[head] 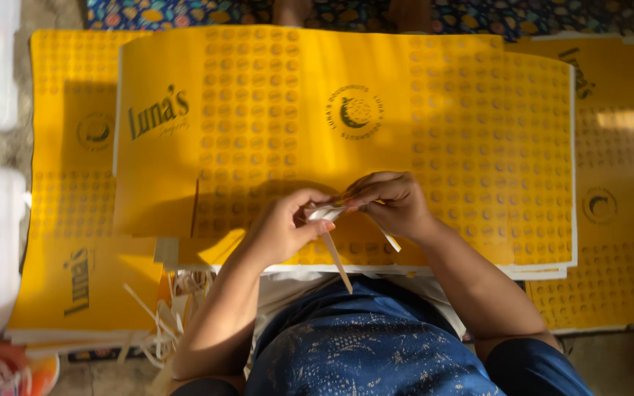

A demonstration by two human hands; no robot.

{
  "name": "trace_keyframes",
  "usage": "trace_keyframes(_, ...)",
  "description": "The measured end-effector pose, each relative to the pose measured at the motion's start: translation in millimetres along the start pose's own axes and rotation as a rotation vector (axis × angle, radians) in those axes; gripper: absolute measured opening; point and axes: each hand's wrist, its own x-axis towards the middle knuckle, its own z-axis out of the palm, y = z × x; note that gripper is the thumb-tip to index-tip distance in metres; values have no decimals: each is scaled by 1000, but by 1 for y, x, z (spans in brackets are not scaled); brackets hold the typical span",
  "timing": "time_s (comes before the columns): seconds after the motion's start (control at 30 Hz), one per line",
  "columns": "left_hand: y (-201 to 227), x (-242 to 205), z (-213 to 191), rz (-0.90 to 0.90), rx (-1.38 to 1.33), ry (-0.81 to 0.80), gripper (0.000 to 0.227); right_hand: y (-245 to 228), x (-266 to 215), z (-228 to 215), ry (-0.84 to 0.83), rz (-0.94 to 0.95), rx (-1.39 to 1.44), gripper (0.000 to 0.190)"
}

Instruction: Peeling adhesive backing strips from yellow cardboard box templates

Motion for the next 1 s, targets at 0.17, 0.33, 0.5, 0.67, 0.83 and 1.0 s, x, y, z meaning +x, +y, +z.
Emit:
trace_keyframes(0.17, -7, -69, -50, 117, 87, 353, 39, -24, 55, 75, -326, -43, 49, 2)
trace_keyframes(0.33, -24, -181, -92, 111, 241, 674, 36, -23, 83, 192, -703, -241, 75, 11)
trace_keyframes(0.5, -125, -269, -89, -83, 536, 971, 51, 30, 48, 314, -1004, -440, 101, 10)
trace_keyframes(0.67, -226, -263, -25, -552, 799, 1029, 66, 73, -2, 356, -1314, -491, -328, 14)
trace_keyframes(0.83, -224, -249, 6, -681, 643, 878, 100, 23, 14, 353, -1713, -259, -669, 38)
trace_keyframes(1.0, -273, -236, 39, -627, 732, 751, 105, 18, -11, 352, -1672, -94, -784, 29)
